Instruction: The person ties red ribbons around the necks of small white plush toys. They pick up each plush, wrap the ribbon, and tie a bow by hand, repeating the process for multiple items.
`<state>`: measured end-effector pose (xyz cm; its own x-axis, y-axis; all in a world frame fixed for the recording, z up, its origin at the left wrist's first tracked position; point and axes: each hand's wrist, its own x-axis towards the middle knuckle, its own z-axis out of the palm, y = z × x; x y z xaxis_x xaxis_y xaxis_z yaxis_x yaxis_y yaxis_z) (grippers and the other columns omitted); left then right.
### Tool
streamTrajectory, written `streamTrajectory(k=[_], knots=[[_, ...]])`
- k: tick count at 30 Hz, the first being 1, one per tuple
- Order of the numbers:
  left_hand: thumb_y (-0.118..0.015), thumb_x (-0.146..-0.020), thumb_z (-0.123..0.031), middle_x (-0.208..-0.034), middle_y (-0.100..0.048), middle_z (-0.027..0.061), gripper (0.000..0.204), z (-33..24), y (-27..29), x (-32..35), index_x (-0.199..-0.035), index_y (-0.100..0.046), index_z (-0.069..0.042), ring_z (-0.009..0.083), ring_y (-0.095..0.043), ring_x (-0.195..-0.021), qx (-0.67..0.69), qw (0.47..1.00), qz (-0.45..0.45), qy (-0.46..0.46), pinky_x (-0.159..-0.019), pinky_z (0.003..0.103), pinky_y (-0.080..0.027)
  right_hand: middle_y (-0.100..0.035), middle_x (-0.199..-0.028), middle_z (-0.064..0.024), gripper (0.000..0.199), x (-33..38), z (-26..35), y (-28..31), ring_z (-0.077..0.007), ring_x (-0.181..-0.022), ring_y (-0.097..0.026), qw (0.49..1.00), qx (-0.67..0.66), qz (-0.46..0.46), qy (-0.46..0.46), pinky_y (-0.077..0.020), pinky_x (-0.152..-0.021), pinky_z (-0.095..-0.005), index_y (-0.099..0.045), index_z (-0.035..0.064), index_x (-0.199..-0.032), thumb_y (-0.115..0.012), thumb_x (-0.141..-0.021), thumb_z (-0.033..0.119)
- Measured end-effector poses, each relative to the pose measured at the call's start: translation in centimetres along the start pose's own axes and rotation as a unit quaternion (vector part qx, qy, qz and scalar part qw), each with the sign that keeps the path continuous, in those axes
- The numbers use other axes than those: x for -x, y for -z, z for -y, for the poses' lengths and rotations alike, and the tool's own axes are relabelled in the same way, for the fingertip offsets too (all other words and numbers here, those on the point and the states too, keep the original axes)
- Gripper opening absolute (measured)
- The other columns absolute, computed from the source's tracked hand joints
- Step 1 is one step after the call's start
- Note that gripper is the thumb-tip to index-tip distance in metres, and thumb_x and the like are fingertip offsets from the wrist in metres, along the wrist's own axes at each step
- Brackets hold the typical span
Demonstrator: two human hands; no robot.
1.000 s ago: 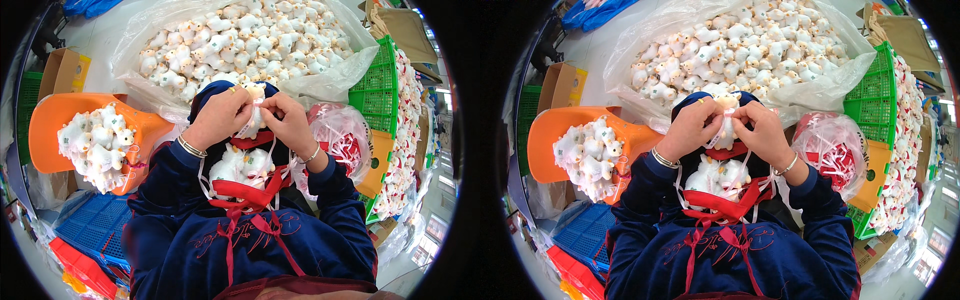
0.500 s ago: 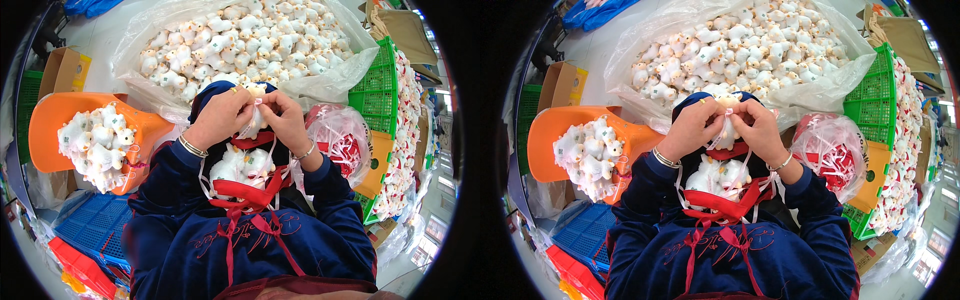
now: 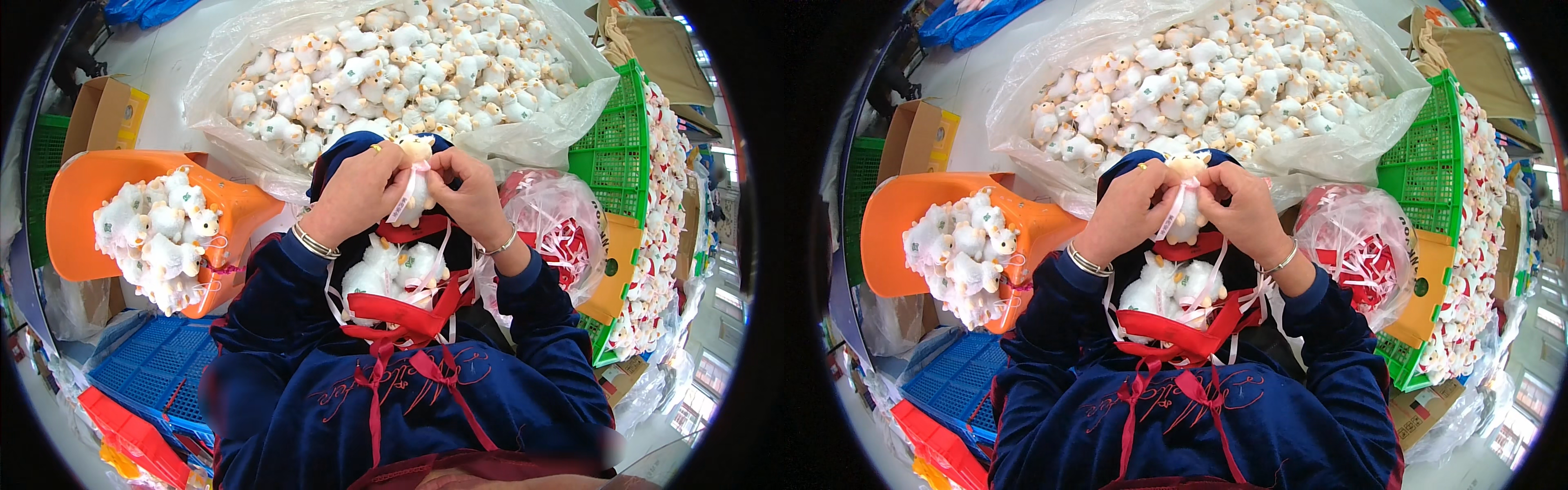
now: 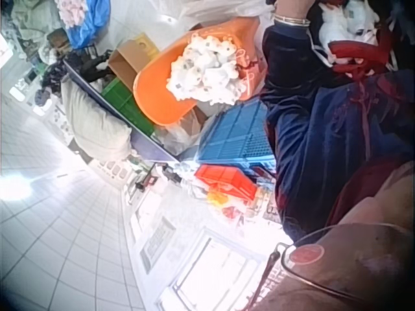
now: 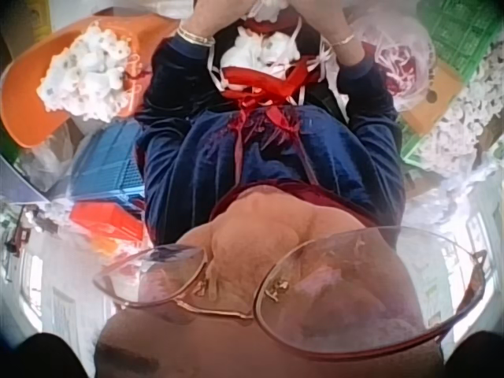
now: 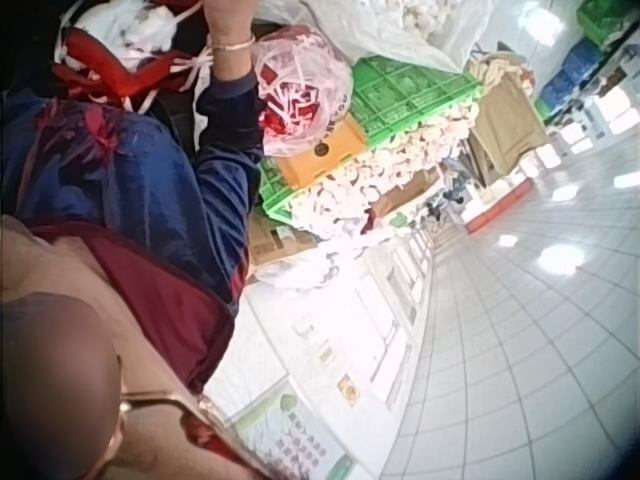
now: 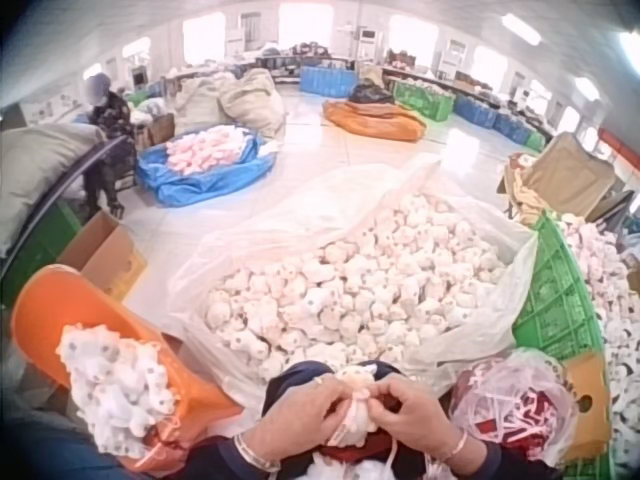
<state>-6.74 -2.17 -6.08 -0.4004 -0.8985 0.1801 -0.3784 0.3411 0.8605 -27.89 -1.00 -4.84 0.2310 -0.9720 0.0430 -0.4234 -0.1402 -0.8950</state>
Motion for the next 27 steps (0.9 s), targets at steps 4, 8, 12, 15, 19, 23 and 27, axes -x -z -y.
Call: streamTrajectory(k=[4, 8, 12, 15, 19, 23, 27], knots=[[-0.07, -0.093, -0.01, -0.089, -0.065, 0.0134, 0.013, -0.1, 0.2, 0.7, -0.097, -0.061, -0.002, 0.0291, -0.067, -0.08, -0.018, 0.999, -0.016, -0.022, -0.068, 0.036, -0.053, -0.066, -0.086, -0.0062, 0.012, 0.2, -0.3, 0.4, -0.0149, -0.068, -0.063, 0.99, 0.088, -0.032, 0.105, -0.0518, -0.062, -0.0274, -0.067, 0.0004, -0.097, -0.073, -0.087, 0.002], [-0.071, -0.092, -0.011, -0.088, -0.063, 0.0118, 0.016, -0.2, 0.1, 1.2, -0.099, -0.059, -0.003, 0.0265, -0.064, -0.079, 0.046, 0.999, -0.008, 0.021, -0.069, 0.035, -0.052, -0.063, -0.087, -0.008, 0.018, 0.3, -0.4, 0.3, -0.0191, -0.072, -0.063, 0.97, 0.106, -0.042, 0.214, -0.0517, -0.064, -0.0288, -0.066, 0.0032, -0.098, -0.075, -0.083, -0.001], [-0.07, -0.094, -0.012, -0.087, -0.06, 0.0078, 0.015, 0.7, -0.6, 1.7, -0.103, -0.059, -0.004, 0.0184, -0.062, -0.077, 0.123, 0.992, -0.023, -0.009, -0.067, 0.031, -0.05, -0.063, -0.093, -0.0043, 0.011, 1.3, -0.7, 0.1, -0.0129, -0.081, -0.059, 0.993, -0.045, -0.044, 0.102, -0.0489, -0.071, -0.0261, -0.064, 0.0036, -0.106, -0.066, -0.097, 0.01], [-0.067, -0.099, -0.013, -0.088, -0.06, 0.004, 0.014, 0.8, -1.2, 1.8, -0.106, -0.06, -0.003, 0.0116, -0.06, -0.074, 0.239, 0.969, -0.023, 0.053, -0.068, 0.027, -0.051, -0.062, -0.1, 0.0009, 0.028, 2.5, -0.8, 0.4, -0.0061, -0.087, -0.054, 0.984, -0.156, -0.045, -0.068, -0.045, -0.078, -0.0223, -0.063, 0.0026, -0.117, -0.049, -0.11, 0.025], [-0.069, -0.099, -0.021, -0.091, -0.061, 0.0038, 0.026, -0.8, -0.4, 1.6, -0.106, -0.055, 0.0, 0.0084, -0.06, -0.071, 0.39, 0.877, -0.002, 0.28, -0.066, 0.025, -0.051, -0.064, -0.098, -0.0033, 0.026, 3.0, 0.8, 0.2, -0.0102, -0.09, -0.059, 0.989, -0.111, -0.009, -0.102, -0.0503, -0.078, -0.0255, -0.06, -0.0005, -0.122, -0.058, -0.103, 0.017], [-0.084, -0.085, -0.025, -0.088, -0.062, 0.006, 0.05, -2.0, -0.8, 3.1, -0.108, -0.045, -0.004, 0.0122, -0.062, -0.068, 0.259, 0.953, 0.021, 0.156, -0.062, 0.027, -0.052, -0.062, -0.12, -0.0119, 0.042, 3.7, 0.3, 0.0, -0.0157, -0.102, -0.063, 0.989, -0.139, 0.002, -0.043, -0.0537, -0.082, -0.03, -0.057, -0.0022, -0.126, -0.074, -0.09, 0.01], [-0.083, -0.084, -0.013, -0.087, -0.061, 0.0117, 0.045, -2.3, -1.4, 2.9, -0.107, -0.045, -0.002, 0.0171, -0.065, -0.071, 0.166, 0.978, -0.085, 0.092, -0.063, 0.03, -0.054, -0.059, -0.126, -0.0149, 0.048, 2.4, 0.8, -0.3, -0.0228, -0.11, -0.062, 0.993, -0.043, -0.037, 0.106, -0.0521, -0.09, -0.0336, -0.057, -0.0013, -0.127, -0.078, -0.085, 0.006]])
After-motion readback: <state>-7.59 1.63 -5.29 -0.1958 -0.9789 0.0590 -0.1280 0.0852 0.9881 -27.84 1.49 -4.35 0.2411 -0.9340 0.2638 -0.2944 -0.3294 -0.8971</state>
